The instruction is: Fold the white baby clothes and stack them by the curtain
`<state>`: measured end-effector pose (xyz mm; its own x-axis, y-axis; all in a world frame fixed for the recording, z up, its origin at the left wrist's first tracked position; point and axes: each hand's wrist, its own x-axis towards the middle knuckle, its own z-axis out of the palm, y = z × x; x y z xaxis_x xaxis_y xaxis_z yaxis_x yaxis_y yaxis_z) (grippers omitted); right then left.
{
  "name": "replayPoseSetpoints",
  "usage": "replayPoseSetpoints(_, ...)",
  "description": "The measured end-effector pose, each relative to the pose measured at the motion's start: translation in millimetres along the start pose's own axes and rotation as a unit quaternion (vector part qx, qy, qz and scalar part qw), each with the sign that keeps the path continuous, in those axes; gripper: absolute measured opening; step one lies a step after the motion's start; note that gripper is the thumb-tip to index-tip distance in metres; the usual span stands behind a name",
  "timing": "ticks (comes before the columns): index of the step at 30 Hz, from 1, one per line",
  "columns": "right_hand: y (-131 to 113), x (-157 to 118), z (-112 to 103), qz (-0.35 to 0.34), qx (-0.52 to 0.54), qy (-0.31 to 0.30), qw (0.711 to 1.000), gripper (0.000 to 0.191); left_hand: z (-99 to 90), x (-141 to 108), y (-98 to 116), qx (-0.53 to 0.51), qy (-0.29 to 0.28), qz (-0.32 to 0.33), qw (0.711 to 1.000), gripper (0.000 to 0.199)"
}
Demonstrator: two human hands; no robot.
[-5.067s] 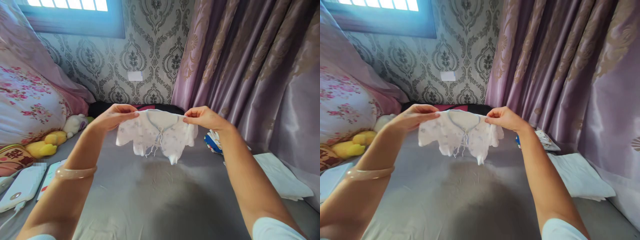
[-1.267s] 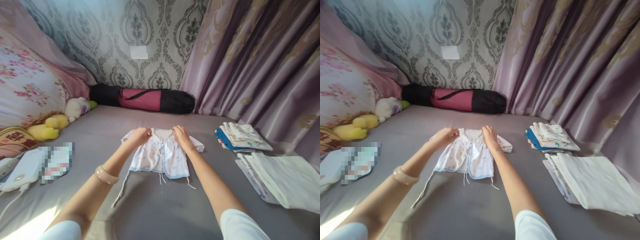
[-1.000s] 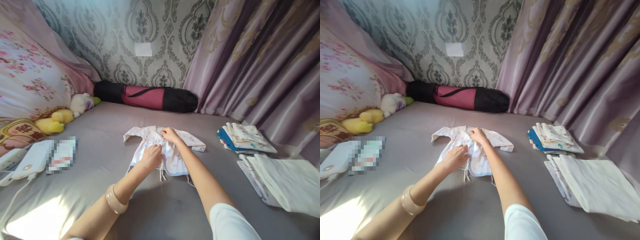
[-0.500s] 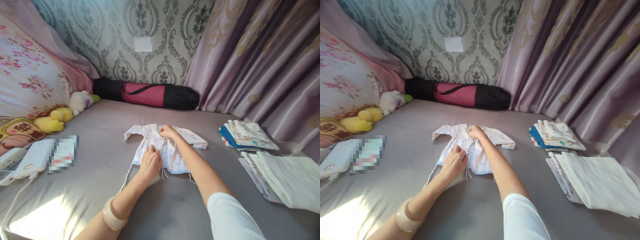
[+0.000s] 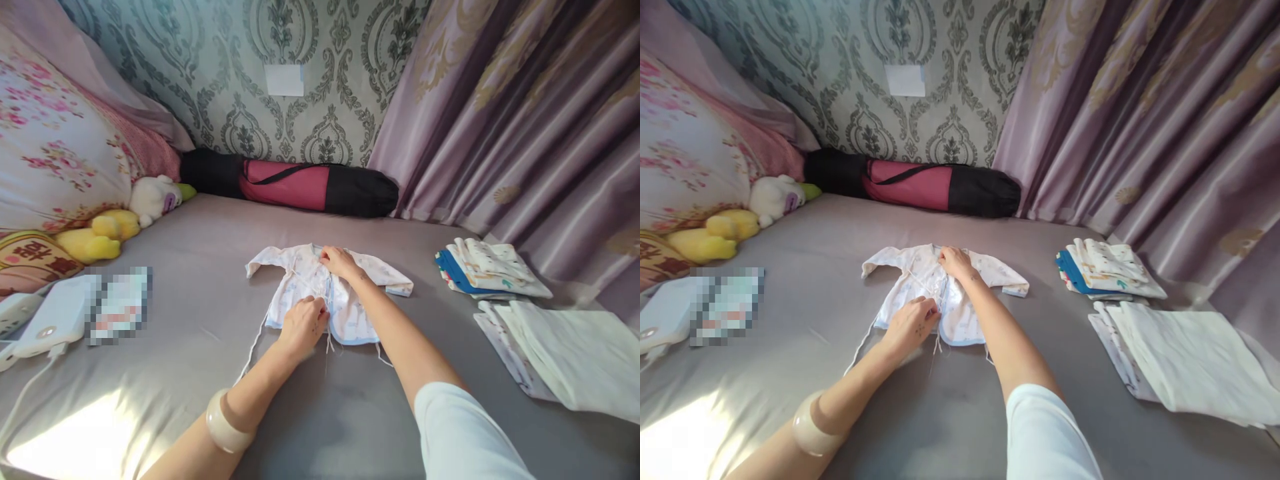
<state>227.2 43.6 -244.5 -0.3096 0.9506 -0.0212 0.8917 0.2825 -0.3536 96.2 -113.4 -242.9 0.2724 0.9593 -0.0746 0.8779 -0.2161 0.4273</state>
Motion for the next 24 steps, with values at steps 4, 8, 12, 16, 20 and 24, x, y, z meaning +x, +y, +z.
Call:
replayPoseSetpoints(4,14.0,-3.5,-7.0,-0.015,0.022,0.024,0.999,0.021,-4.1,-3.5,3.2,0.008,0.047,0.024,0.999,0.020)
replayPoseSetpoints(8,27.3,-13.7,-17.1,-0.018,0.071,0.032,0.997,0.022,-2.4,-8.0,11.4,-0.016,0.065,-0.003,0.998,0.032)
replayPoseSetpoints(12,30.0,-28.7,-15.4,-0.055,0.051,-0.021,0.997,0.021,7.1,-10.2,15.6,-0.020,0.037,-0.001,0.999,0.032)
replayPoseSetpoints(16,29.3,-38.6,-8.3,-0.051,0.019,-0.035,0.998,0.022,14.7,-10.2,13.8,-0.051,0.046,-0.013,0.998,0.026)
replayPoseSetpoints(20,29.0,-42.0,-5.9,-0.030,0.022,-0.029,0.999,0.017,15.0,-6.8,12.1,-0.108,0.033,-0.056,0.992,0.017)
replayPoseSetpoints(24,31.9,-40.9,-4.8,-0.040,0.047,-0.017,0.998,0.011,9.5,-5.5,14.7,-0.118,0.036,-0.074,0.990,0.013)
